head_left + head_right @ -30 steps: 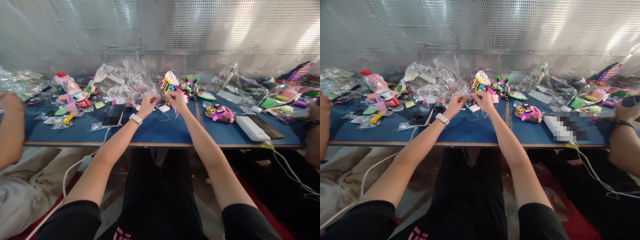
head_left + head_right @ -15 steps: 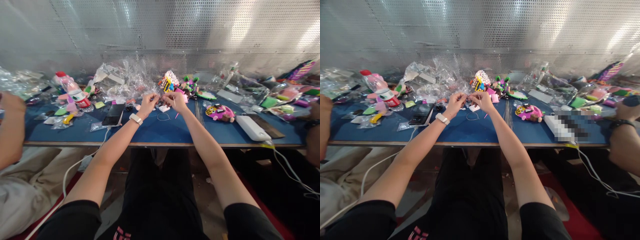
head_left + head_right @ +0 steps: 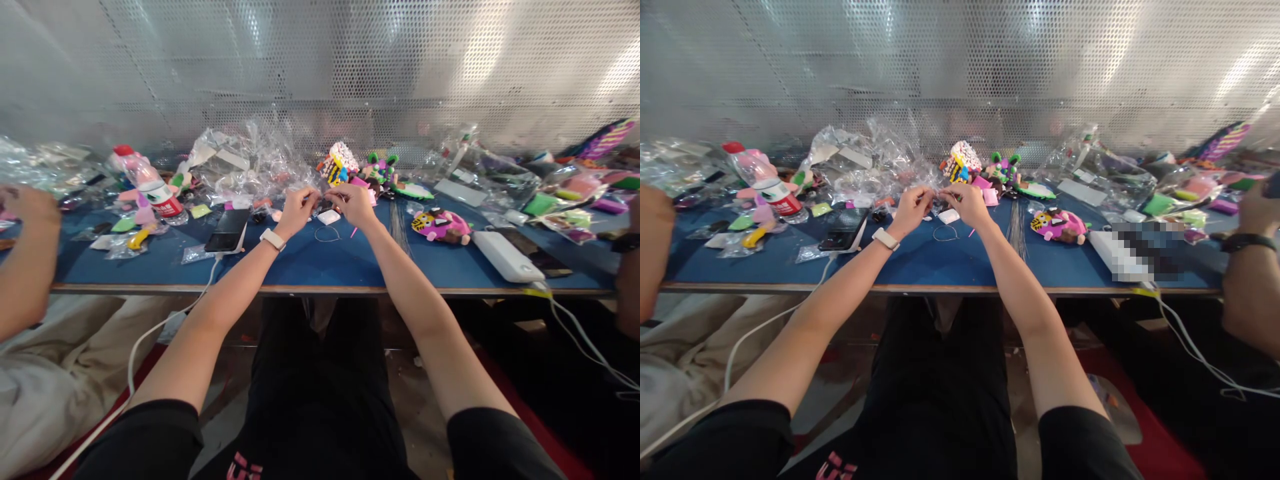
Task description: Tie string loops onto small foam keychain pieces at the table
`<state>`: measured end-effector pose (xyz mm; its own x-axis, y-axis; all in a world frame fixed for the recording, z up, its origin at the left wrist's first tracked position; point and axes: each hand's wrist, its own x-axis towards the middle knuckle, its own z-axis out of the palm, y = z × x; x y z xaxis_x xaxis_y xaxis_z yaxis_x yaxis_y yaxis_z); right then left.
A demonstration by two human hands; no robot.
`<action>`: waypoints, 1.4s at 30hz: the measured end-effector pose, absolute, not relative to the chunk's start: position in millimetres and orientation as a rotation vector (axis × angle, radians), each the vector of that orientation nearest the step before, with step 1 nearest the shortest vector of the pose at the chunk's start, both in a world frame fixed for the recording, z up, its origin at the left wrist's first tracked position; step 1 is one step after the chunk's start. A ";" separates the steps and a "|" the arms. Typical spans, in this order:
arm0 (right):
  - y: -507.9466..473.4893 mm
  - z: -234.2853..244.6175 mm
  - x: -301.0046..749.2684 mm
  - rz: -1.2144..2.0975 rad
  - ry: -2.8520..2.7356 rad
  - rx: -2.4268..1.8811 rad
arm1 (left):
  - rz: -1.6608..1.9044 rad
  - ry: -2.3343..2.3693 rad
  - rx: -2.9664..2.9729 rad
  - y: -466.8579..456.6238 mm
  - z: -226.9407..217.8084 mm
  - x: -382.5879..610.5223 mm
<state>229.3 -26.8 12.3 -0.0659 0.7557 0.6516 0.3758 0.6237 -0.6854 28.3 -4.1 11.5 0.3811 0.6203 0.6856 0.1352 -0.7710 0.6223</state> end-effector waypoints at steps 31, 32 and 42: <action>-36.3 14.8 207.6 0.995 -1.378 -0.889 | 1.351 0.627 2.054 -4.6 11.9 31.1; -35.9 13.9 205.9 1.035 -1.348 -0.887 | 1.363 0.633 2.075 -5.5 13.5 30.3; -31.0 7.6 198.0 1.221 -1.188 -0.909 | 1.424 0.670 2.296 -11.9 19.6 26.2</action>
<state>198.0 -31.0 7.6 -0.0528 0.9835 0.1731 -0.2004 0.1593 -0.9667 26.2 -11.9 19.6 0.3806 0.5640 0.7328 0.2052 -0.8242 0.5277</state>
